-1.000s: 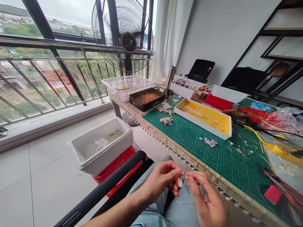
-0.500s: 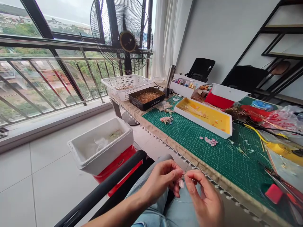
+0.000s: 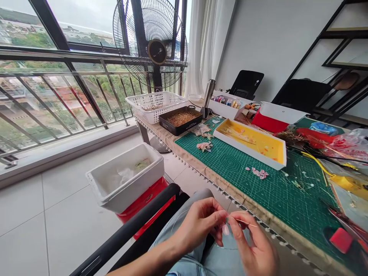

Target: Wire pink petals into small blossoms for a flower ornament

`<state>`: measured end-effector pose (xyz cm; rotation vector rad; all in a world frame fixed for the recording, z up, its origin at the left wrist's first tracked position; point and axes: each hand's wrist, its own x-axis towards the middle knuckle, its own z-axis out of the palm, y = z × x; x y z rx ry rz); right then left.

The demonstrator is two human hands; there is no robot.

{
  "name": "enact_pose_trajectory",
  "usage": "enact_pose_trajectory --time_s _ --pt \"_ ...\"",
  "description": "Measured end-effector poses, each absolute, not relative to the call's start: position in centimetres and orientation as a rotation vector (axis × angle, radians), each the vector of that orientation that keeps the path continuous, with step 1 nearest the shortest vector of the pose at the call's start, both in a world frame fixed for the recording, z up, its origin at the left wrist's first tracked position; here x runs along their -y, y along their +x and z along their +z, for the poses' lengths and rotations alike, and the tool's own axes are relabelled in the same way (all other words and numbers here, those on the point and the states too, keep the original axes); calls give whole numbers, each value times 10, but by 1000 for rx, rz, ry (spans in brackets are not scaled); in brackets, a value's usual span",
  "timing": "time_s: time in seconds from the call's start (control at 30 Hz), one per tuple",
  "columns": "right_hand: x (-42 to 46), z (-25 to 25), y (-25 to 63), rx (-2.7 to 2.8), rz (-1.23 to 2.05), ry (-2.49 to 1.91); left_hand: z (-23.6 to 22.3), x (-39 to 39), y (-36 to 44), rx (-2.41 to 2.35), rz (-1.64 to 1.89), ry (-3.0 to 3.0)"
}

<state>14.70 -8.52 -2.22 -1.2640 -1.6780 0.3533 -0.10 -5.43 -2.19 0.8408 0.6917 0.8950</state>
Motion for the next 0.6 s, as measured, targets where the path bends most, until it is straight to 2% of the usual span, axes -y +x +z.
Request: enact_pose_trajectory --time_s 0.4,0.6 --pt "85 -21 148 1759 289 -1265 -25 57 0 -715 920 881" --pt "90 -21 147 1532 461 -1182 -29 57 0 -744 951 909"
